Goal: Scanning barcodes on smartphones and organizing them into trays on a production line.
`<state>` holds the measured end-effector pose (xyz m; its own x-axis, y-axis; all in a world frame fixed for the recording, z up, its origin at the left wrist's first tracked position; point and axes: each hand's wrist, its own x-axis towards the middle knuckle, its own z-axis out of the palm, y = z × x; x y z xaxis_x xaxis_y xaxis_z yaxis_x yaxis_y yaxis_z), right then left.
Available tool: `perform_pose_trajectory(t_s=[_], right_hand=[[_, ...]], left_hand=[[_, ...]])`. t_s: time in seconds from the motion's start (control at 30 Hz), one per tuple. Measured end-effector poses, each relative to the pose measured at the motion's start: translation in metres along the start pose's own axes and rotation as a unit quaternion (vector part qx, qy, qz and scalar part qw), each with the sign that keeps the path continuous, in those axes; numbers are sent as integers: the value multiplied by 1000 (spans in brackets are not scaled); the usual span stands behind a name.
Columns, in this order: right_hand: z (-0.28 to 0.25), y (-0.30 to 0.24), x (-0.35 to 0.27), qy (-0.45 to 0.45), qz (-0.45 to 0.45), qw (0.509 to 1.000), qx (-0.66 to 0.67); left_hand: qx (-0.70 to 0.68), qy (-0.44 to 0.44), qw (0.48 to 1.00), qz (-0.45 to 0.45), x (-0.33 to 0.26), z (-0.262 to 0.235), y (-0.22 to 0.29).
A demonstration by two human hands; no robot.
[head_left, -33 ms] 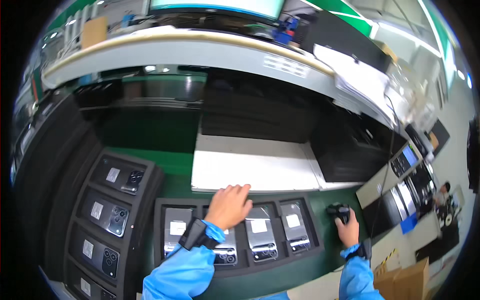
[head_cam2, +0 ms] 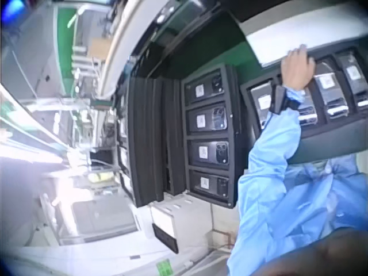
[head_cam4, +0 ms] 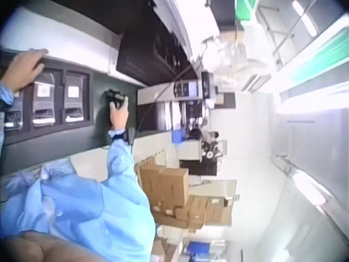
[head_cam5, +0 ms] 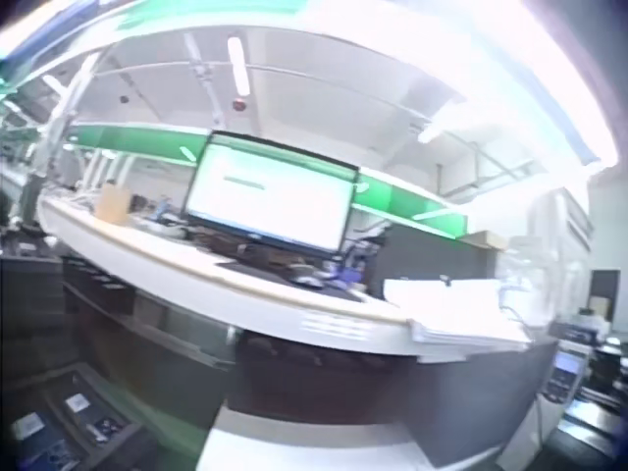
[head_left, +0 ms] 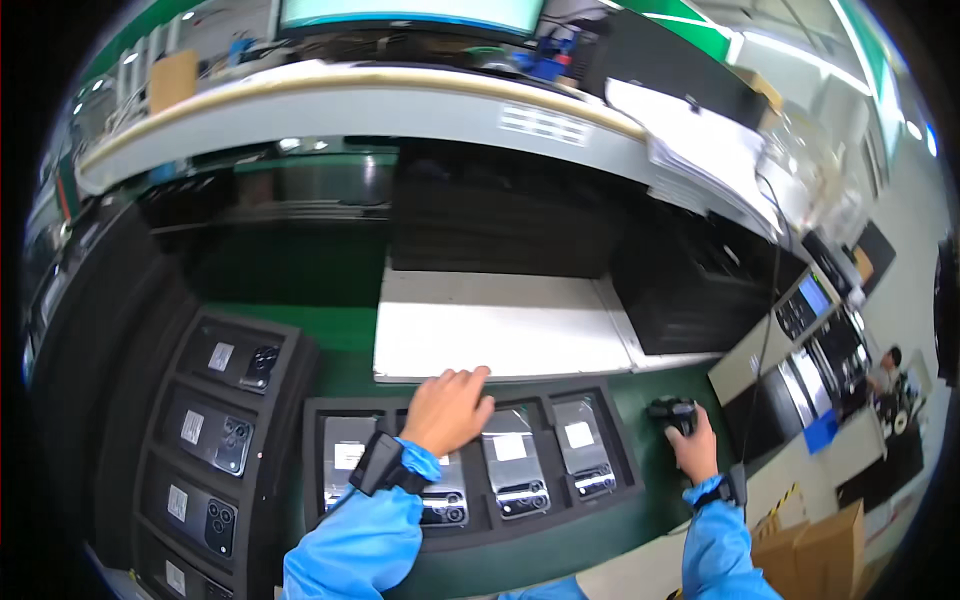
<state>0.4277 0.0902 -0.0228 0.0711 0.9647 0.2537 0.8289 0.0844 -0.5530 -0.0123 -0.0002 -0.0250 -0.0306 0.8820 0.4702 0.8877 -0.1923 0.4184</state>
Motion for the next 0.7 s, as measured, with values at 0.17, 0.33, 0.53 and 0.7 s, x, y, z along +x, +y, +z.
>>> perform_pose_trajectory(t_s=[0.17, 0.33, 0.53, 0.7], right_hand=[[-30, -68, -31, -116, 22, 966, 229], [-39, -122, -74, -268, 47, 920, 284], [-25, -136, -79, -243, -64, 946, 205], [-29, -123, -68, -196, -84, 956, 200]], left_hand=[[2, -24, 1000, -5, 1, -7, 12], [36, -29, 999, 8, -2, -8, 17], [49, -5, 998, 43, 0, 1, 13], [46, -16, 998, 26, -4, -7, 16]])
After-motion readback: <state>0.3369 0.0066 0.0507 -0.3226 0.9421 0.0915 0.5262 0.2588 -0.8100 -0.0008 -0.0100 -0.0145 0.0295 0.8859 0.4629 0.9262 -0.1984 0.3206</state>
